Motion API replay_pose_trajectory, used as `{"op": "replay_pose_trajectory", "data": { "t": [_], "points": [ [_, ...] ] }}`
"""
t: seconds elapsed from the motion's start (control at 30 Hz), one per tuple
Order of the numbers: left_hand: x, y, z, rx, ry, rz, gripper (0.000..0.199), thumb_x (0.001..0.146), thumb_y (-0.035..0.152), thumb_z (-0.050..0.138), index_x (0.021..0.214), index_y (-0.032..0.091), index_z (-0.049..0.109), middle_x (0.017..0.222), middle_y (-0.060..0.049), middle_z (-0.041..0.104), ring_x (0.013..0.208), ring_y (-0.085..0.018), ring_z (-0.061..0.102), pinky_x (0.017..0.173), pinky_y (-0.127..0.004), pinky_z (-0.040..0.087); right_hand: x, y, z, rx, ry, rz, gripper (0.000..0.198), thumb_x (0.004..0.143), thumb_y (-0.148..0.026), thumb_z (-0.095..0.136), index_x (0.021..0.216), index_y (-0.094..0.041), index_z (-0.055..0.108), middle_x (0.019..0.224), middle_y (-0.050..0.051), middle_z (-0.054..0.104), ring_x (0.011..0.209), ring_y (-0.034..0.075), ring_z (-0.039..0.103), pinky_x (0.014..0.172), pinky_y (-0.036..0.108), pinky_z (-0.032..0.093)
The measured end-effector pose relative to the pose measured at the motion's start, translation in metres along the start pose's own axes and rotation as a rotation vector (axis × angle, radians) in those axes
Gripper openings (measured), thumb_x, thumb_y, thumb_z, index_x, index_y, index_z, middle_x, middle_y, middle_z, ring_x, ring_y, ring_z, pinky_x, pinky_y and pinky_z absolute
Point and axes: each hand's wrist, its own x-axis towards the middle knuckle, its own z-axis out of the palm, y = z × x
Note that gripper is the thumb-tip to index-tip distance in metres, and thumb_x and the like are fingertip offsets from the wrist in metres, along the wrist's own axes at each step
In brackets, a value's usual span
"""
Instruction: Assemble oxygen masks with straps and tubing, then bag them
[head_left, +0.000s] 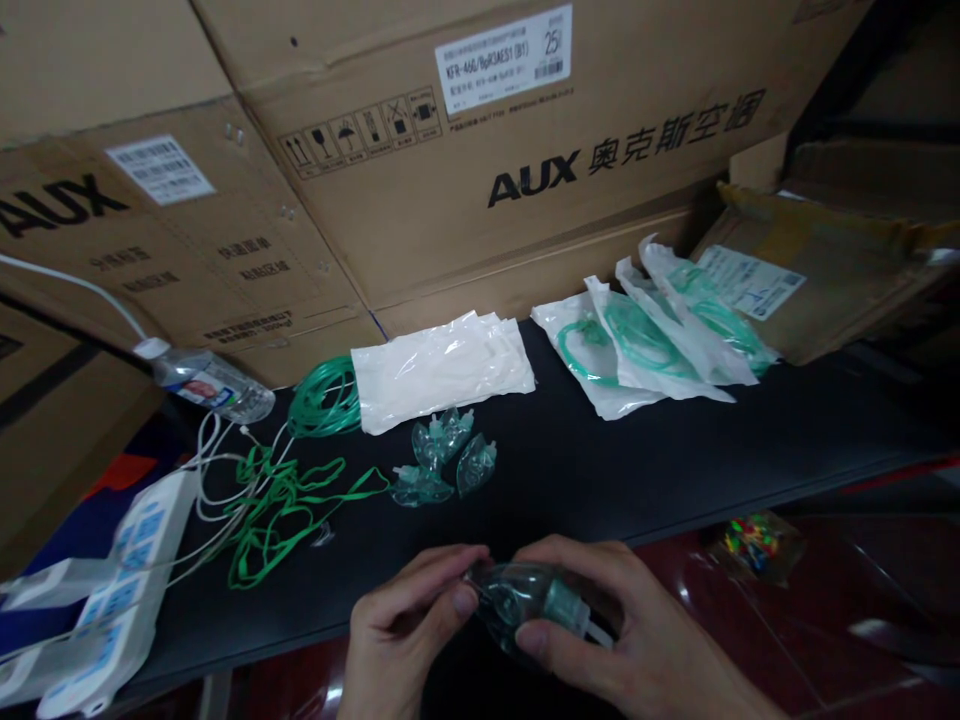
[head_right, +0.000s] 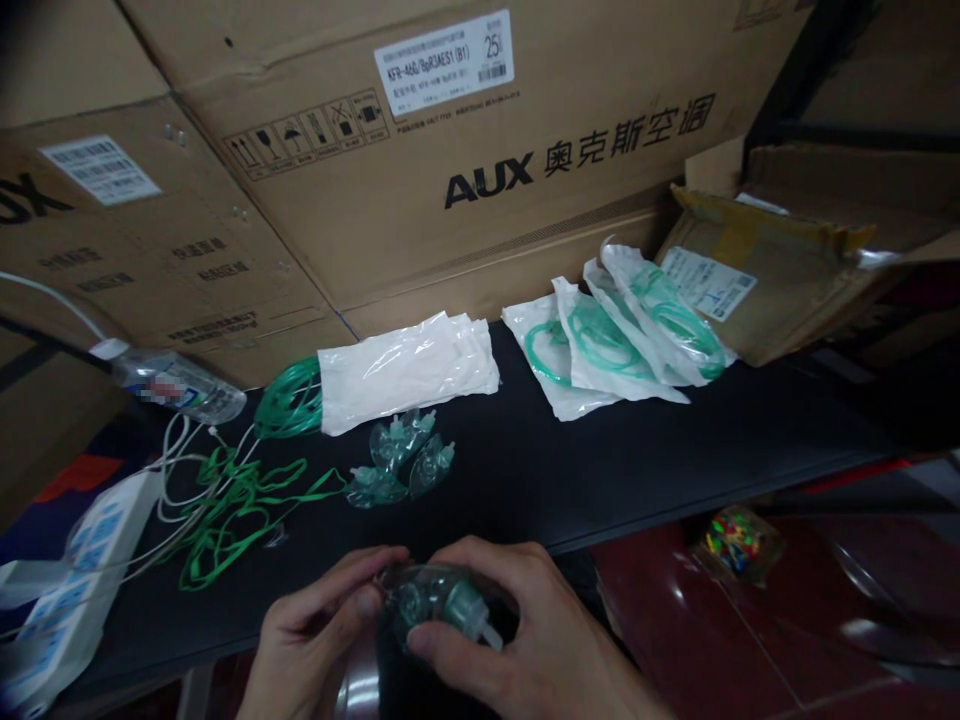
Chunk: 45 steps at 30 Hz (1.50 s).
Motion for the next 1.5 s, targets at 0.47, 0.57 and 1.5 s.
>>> {"op": "replay_pose_trajectory", "data": {
  "t": [0.47, 0.57, 1.5],
  "points": [
    [-0.009, 0.013, 0.01, -0.012, 0.047, -0.254, 0.033, 0.057, 0.046, 0.095, 0.077, 0.021, 0.087, 0.078, -0.01, 0.082, 0.079, -0.027, 0.075, 0.073, -0.031, 0.058, -0.004, -0.005, -0.004, 0.131, -0.051, 0.021, 0.021, 0.08, -0.038, 0.077, 0.099, -0.03, 0.08, 0.089, 0.001, 0.076, 0.084, 0.021, 0.068, 0.075, 0.029, 0.05],
    [-0.011, 0.015, 0.009, 0.039, 0.025, -0.243, 0.032, 0.06, 0.045, 0.093, 0.079, 0.019, 0.086, 0.078, -0.011, 0.082, 0.077, -0.027, 0.075, 0.073, -0.031, 0.056, -0.008, -0.002, -0.004, 0.152, -0.063, 0.064, 0.025, 0.081, -0.045, 0.077, 0.101, -0.03, 0.08, 0.089, 0.001, 0.074, 0.083, 0.022, 0.067, 0.073, 0.03, 0.05],
    [-0.017, -0.006, 0.009, -0.089, -0.012, -0.151, 0.045, 0.06, 0.06, 0.092, 0.08, 0.022, 0.079, 0.084, -0.004, 0.067, 0.072, -0.019, 0.062, 0.065, -0.026, 0.053, -0.006, 0.018, -0.003, -0.048, -0.012, -0.422, 0.064, 0.083, 0.0, 0.068, 0.13, -0.043, 0.07, 0.128, 0.002, 0.065, 0.112, 0.018, 0.069, 0.093, 0.025, 0.055]
  ]
}}
